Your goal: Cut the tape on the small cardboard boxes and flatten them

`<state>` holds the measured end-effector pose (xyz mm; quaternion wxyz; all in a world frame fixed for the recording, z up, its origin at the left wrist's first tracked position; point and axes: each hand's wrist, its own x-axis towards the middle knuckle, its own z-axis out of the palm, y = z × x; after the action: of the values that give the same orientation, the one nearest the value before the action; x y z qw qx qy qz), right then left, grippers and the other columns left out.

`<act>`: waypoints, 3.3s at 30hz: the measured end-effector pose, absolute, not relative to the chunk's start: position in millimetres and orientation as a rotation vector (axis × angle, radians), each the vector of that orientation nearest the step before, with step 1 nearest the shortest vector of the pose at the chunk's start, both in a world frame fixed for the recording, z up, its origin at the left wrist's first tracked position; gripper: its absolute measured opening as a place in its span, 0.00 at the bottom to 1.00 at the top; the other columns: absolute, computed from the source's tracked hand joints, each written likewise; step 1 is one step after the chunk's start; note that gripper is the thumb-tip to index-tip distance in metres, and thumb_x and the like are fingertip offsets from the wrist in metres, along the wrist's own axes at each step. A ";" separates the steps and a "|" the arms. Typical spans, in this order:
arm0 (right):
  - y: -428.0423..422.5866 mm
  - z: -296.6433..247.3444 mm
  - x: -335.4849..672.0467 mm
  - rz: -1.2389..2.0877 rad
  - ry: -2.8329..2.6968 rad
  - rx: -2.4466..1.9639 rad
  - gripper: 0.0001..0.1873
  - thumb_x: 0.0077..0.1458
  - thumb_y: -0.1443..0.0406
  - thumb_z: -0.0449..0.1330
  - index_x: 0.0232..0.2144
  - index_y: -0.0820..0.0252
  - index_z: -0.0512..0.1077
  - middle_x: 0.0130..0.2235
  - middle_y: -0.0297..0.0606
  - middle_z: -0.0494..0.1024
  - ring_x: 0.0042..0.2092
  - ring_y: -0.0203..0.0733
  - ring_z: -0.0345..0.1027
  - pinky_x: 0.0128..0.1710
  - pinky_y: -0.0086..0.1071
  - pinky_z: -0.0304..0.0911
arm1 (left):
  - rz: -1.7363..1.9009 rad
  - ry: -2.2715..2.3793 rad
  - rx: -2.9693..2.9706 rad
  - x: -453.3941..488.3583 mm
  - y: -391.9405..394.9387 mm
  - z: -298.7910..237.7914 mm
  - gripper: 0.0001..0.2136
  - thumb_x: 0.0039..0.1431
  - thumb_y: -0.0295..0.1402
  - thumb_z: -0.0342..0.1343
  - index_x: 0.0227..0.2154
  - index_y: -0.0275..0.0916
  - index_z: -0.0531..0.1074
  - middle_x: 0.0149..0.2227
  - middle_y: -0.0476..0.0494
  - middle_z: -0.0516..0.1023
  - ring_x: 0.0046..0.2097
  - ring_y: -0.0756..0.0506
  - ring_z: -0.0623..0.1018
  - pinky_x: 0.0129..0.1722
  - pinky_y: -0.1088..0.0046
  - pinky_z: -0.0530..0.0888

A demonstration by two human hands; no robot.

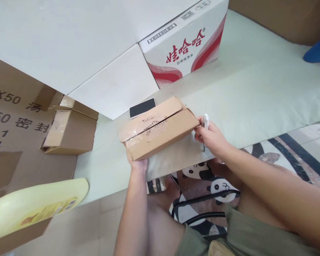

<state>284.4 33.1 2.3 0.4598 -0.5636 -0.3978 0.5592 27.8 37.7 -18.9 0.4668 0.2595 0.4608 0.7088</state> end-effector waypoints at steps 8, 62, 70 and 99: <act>33.3 0.3 285.1 1.367 -1.004 -1.385 0.09 0.48 0.63 0.54 0.35 0.55 0.67 0.22 0.29 0.65 0.26 0.39 0.61 0.27 0.35 0.53 | 1.744 1.126 0.671 31.4 36.9 -15.2 0.19 0.56 0.49 0.55 0.36 0.39 0.79 0.42 0.42 0.83 0.50 0.40 0.79 0.55 0.60 0.71; 33.7 0.1 283.5 1.362 -0.987 -1.362 0.08 0.45 0.64 0.54 0.32 0.55 0.65 0.22 0.28 0.65 0.26 0.37 0.60 0.27 0.35 0.51 | 1.723 1.146 0.663 23.4 36.3 -23.4 0.22 0.56 0.53 0.56 0.37 0.38 0.80 0.42 0.41 0.83 0.47 0.41 0.80 0.51 0.62 0.74; 34.5 -0.1 282.9 1.377 -0.973 -1.367 0.06 0.46 0.64 0.54 0.31 0.55 0.64 0.23 0.28 0.65 0.25 0.36 0.59 0.27 0.35 0.51 | 1.721 1.132 0.650 29.6 37.6 -16.6 0.20 0.58 0.50 0.54 0.39 0.38 0.79 0.43 0.41 0.83 0.50 0.40 0.79 0.54 0.60 0.72; 36.0 -1.0 282.8 1.361 -0.974 -1.365 0.08 0.40 0.66 0.53 0.29 0.55 0.62 0.23 0.30 0.66 0.25 0.37 0.59 0.27 0.35 0.52 | 1.693 1.084 0.686 27.0 35.5 -10.5 0.20 0.47 0.51 0.61 0.34 0.40 0.80 0.36 0.45 0.83 0.45 0.40 0.80 0.51 0.62 0.74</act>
<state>282.8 36.0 -1.0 0.4715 -0.5576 -0.3977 0.5556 27.0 35.5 -10.5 0.4873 0.2823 0.4455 0.6960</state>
